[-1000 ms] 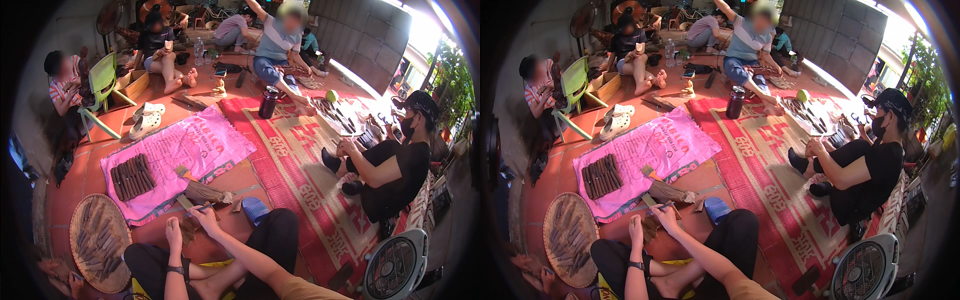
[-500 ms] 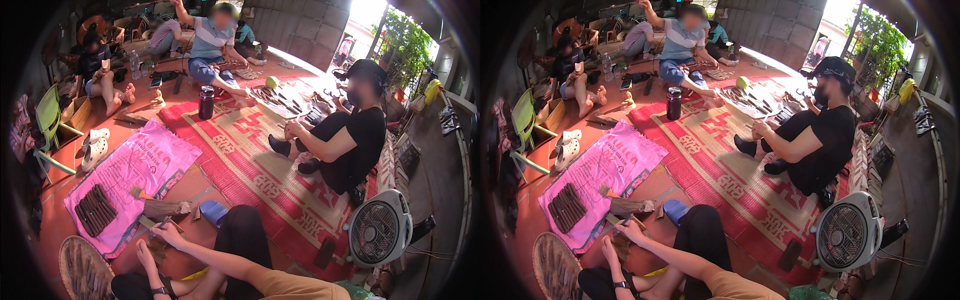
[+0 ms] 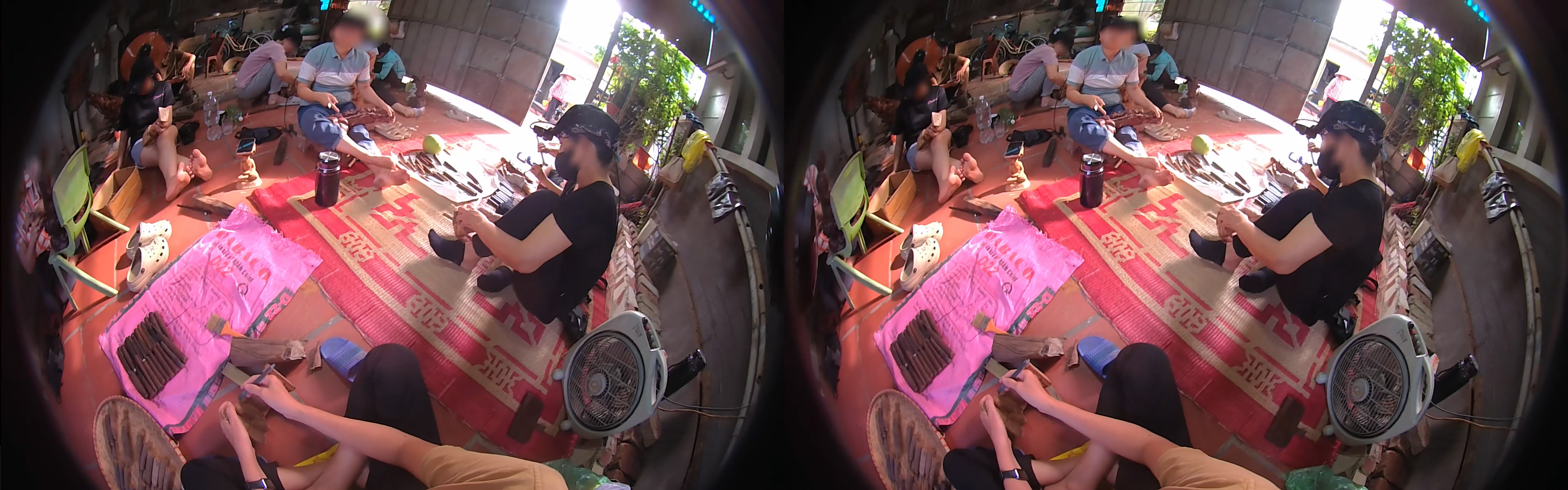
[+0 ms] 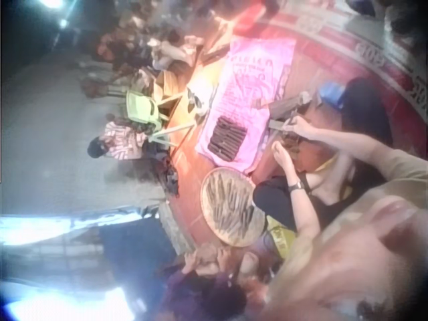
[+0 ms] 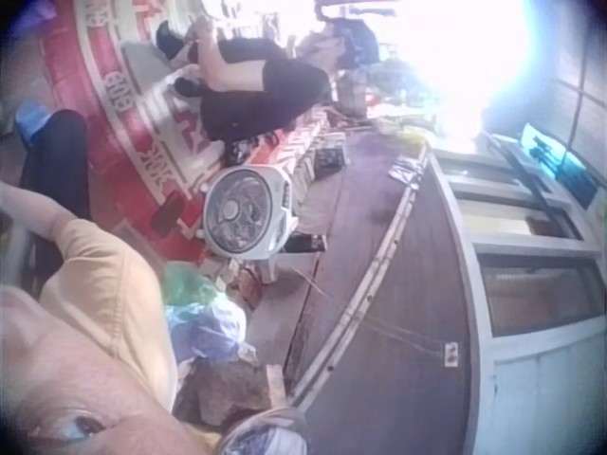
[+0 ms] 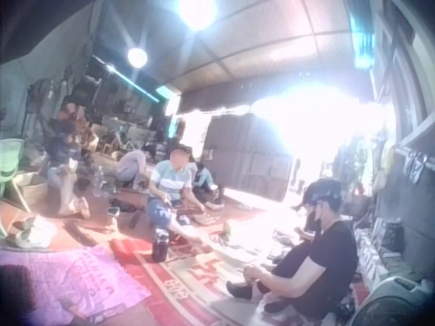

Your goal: The person sits on the floor and uses a small knife to carve and shape a piece of wood held in their left hand. They repeatedly scrape the surface of the wood to remove shavings, refining its shape. Finished wooden pieces are visible on a woven tray nearby.

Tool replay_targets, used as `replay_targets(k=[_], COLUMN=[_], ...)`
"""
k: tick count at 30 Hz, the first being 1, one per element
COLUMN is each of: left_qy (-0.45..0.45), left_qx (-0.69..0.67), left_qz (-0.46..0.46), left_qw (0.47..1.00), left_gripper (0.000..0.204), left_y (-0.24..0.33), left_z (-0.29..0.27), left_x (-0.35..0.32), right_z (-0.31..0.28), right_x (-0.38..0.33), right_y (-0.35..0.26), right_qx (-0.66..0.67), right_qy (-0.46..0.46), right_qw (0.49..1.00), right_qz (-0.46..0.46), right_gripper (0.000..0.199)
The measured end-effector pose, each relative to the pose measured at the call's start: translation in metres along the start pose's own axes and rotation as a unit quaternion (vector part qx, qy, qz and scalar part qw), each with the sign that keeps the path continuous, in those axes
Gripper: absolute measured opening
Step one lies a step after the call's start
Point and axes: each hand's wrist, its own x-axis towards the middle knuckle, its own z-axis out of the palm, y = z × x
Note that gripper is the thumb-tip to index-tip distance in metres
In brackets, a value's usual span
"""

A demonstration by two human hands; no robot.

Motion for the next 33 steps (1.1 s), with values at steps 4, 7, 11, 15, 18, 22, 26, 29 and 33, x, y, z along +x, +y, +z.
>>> replay_targets(k=[4,7,11,15,18,22,26,29,33], left_qy=[0.002,0.016,0.015,0.018,0.032,0.021,0.022,0.024,0.025], left_qx=[-0.007,0.033,0.023,0.025,0.030,0.027,0.032,0.034,0.041], left_qz=[-0.005,0.014,0.053,-0.008,-0.011,0.002,0.015,0.010,0.021], left_qw=[1.000,0.999,0.998,0.999,0.999,0.999,0.999,0.999,0.999], left_gripper=[0.041,0.041,0.038,0.039,0.040,0.040,0.040,0.041,0.043], left_y=[-0.003,-0.008,-0.001,0.021,0.022,0.015,0.011,0.011,0.005], left_z=[-0.001,0.004,0.000,0.000,0.001,0.000,0.000,0.000,0.000], left_x=[0.003,0.005,0.000,-0.011,-0.014,-0.012,-0.009,-0.010,-0.006], right_z=[-0.001,-0.004,0.003,0.000,0.001,-0.002,0.000,-0.001,-0.001], right_x=[0.002,0.004,-0.001,0.001,0.002,0.002,0.001,0.000,0.002], right_y=[0.006,0.009,0.000,0.003,0.008,0.009,0.008,0.007,0.010], right_qx=[-0.004,-0.011,0.037,0.025,0.034,0.045,0.068,0.064,0.052], right_qy=[-0.008,-0.007,0.002,-0.012,-0.012,-0.015,-0.010,-0.013,-0.021], right_qw=[1.000,1.000,0.999,0.999,0.999,0.998,0.998,0.997,0.998], right_qz=[-0.026,-0.020,0.020,0.026,0.026,0.032,0.017,0.031,0.017], right_gripper=[0.019,0.018,0.018,0.017,0.016,0.016,0.017,0.016,0.016])
